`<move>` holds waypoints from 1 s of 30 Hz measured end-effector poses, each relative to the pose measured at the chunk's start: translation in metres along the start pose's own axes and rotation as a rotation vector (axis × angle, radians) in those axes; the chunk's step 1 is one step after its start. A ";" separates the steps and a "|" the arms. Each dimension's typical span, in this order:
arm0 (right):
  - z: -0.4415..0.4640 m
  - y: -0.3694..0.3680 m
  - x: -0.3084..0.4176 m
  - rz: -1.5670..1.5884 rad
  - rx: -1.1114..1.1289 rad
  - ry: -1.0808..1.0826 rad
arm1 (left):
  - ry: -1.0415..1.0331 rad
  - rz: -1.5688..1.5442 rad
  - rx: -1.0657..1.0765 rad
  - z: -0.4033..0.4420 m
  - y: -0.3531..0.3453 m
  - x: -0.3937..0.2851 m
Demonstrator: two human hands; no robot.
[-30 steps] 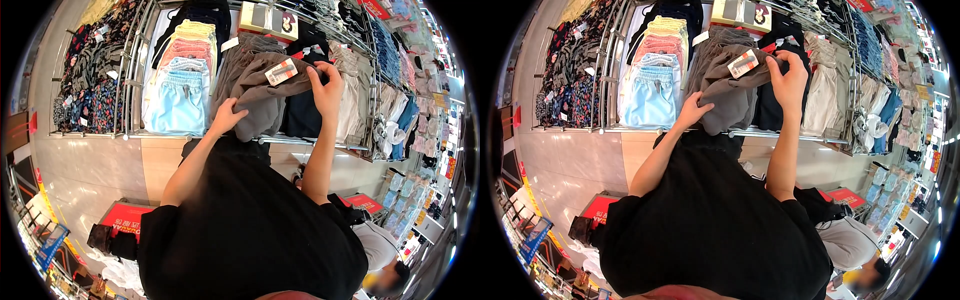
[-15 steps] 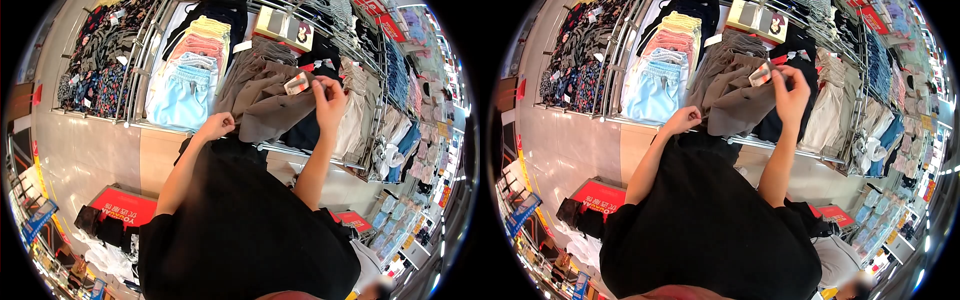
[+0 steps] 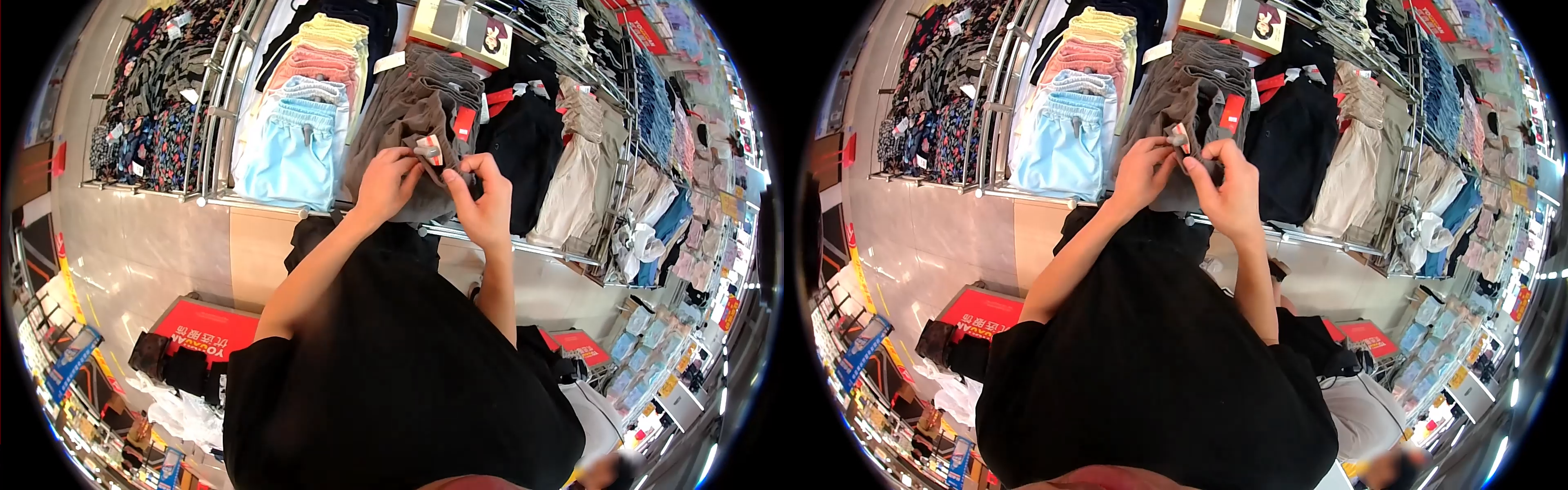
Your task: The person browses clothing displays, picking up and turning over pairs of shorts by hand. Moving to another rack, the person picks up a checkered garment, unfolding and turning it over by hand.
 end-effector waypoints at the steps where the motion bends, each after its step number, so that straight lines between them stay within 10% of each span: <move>1: -0.004 -0.001 -0.004 -0.003 0.022 -0.003 | -0.027 0.036 -0.046 0.002 0.001 -0.003; 16: 0.004 0.040 -0.021 -0.167 -0.289 0.042 | 0.307 0.084 0.002 0.005 -0.007 0.036; 22: 0.004 0.040 -0.044 -0.596 -0.020 -0.151 | 0.384 -0.022 0.017 0.008 -0.001 0.040; 30: -0.008 -0.005 0.011 -0.331 0.032 0.329 | 0.330 -0.167 0.062 0.006 -0.004 0.027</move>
Point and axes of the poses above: each hand's wrist, its own z-axis towards the middle knuckle, its own y-axis out of the back of the hand, x = y × z, the point moved 7 cm from there along z, towards the middle knuckle, and after that the axes turned 14 degrees about -x, right-handed, at the moved point
